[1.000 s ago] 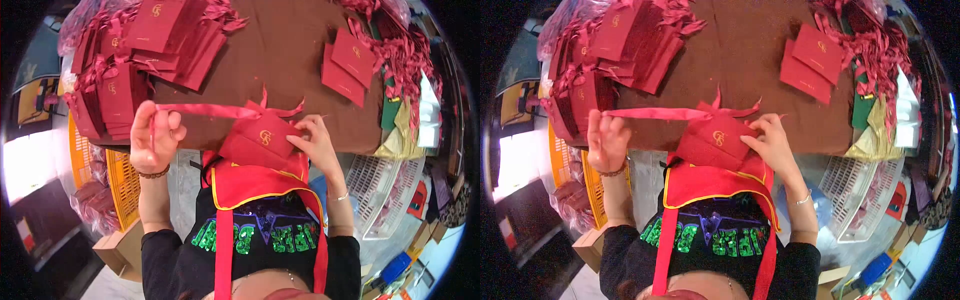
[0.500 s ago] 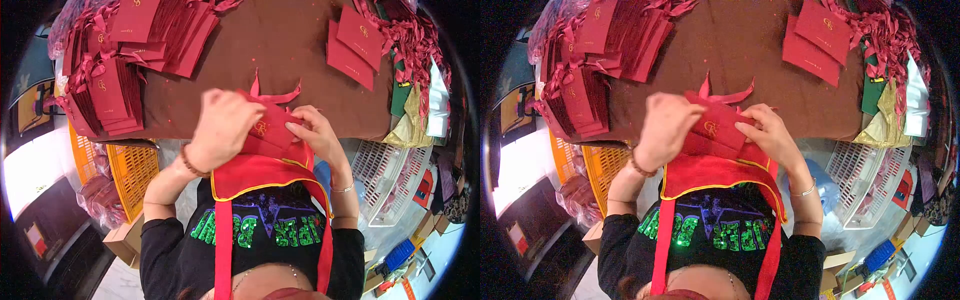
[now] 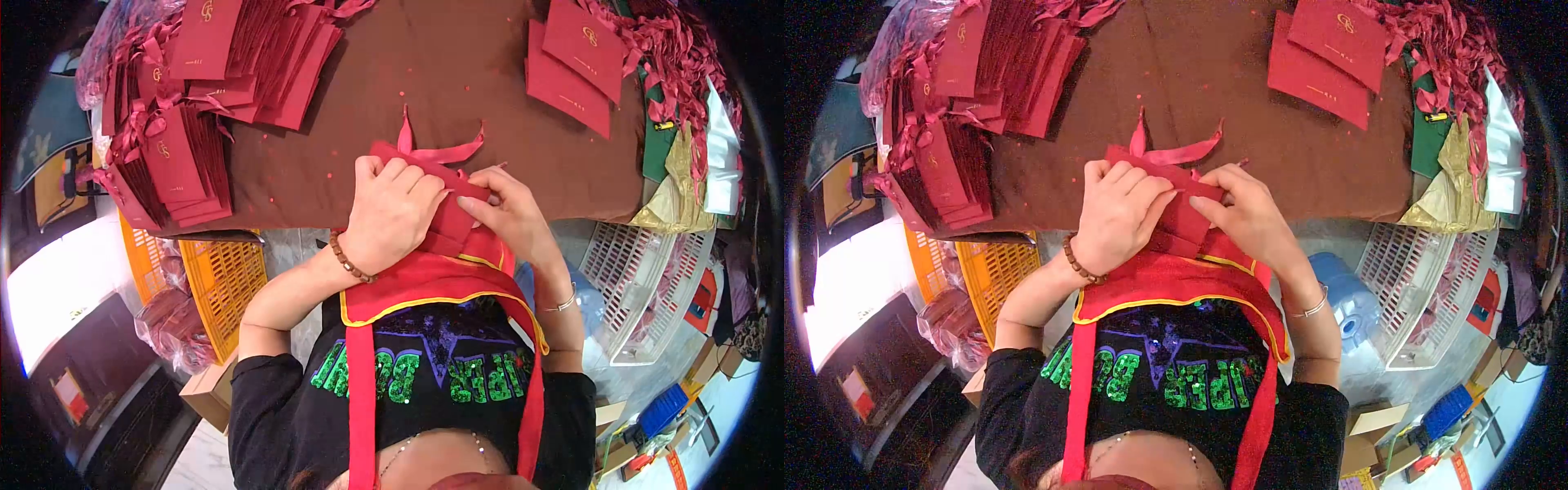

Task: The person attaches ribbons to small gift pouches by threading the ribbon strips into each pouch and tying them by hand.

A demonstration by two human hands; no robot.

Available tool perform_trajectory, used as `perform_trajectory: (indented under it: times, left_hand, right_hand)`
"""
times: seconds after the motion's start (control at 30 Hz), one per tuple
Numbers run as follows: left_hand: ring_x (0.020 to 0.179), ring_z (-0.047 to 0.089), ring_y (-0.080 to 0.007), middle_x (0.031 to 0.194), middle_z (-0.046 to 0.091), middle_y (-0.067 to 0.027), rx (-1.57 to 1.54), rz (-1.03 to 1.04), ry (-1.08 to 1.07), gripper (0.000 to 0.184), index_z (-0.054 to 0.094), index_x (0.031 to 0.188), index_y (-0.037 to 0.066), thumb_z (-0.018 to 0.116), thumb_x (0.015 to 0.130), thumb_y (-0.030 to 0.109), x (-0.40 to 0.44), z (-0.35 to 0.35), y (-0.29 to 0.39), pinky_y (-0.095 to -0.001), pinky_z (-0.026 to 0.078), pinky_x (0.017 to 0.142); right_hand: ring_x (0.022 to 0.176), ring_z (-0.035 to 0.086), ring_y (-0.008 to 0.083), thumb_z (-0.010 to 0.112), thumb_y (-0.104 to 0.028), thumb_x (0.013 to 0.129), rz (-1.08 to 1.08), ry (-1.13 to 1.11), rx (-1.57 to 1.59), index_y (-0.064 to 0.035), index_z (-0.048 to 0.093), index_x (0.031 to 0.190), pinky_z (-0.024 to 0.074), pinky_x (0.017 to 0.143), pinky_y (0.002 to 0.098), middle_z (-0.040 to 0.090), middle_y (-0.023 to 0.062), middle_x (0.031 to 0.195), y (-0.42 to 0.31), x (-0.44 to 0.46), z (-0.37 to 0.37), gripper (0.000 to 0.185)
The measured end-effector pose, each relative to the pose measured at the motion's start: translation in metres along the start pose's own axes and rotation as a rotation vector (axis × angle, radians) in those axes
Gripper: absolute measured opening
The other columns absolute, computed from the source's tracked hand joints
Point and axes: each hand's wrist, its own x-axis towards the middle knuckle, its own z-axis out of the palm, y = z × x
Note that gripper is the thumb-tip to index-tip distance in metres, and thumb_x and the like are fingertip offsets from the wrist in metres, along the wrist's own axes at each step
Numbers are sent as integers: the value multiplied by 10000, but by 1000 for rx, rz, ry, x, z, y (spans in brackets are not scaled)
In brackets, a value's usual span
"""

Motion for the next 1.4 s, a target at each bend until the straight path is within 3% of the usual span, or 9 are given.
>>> perform_trajectory:
  times: [0.27,0.33,0.67,0.77,0.9,1.13,1.2,1.23,1.4]
  left_hand:
    - [697,513,-216,703,547,-33,-22,-16,-22,73,567,762,108,639,768,122,5,0,3,-369,329,703]
    - [699,514,-216,697,541,-36,-3,-17,-36,82,558,750,106,636,765,123,5,-1,4,-370,329,701]
    - [737,509,-189,691,499,-23,191,68,1,97,531,718,84,591,716,160,-4,12,13,-390,316,717]
    - [903,540,-187,855,575,-12,60,69,-14,242,611,872,92,691,688,227,-9,2,9,-417,303,817]
    - [958,520,-195,964,568,-2,-40,93,10,195,606,827,147,710,680,220,-1,-12,-9,-417,287,828]
    - [949,532,-198,980,592,-5,-270,143,-77,206,592,826,137,721,719,255,-3,-18,-14,-394,289,852]
    - [920,547,-194,967,608,-12,-407,-41,-169,248,595,875,123,730,727,268,0,-23,-14,-376,291,865]
    - [817,562,-167,846,618,10,-389,-16,-85,296,569,924,122,740,704,224,0,-20,-12,-391,288,867]
    - [803,555,-170,829,611,15,-329,-64,-131,257,572,875,127,740,693,195,-1,-19,-13,-375,292,845]
  right_hand:
    - [730,501,45,628,-78,849,-49,9,7,22,586,992,462,604,196,487,1,921,0,-1,4,179]
    - [759,567,142,640,-84,829,-26,51,80,20,588,981,477,630,262,556,76,931,-4,-3,5,192]
    - [804,547,121,630,-21,822,-280,96,-174,28,594,973,461,642,218,545,61,982,1,-2,10,163]
    - [800,548,138,629,-12,817,-272,121,-154,32,597,961,451,645,231,553,69,949,4,-6,13,154]
    - [809,555,157,629,-9,812,-290,124,-112,27,601,966,446,653,240,558,83,933,-3,-7,20,160]
    - [805,598,294,617,-44,819,-325,187,-232,10,605,965,485,688,331,578,148,919,-13,-17,23,156]
    - [802,602,303,615,-44,820,-329,179,-244,7,605,966,489,690,337,579,152,925,-15,-18,25,155]
    - [799,605,312,613,-45,822,-334,173,-257,4,605,967,492,691,342,579,156,930,-16,-18,26,153]
    - [738,560,176,626,-9,817,-361,171,-274,22,605,975,453,607,256,556,116,955,-19,-20,28,163]
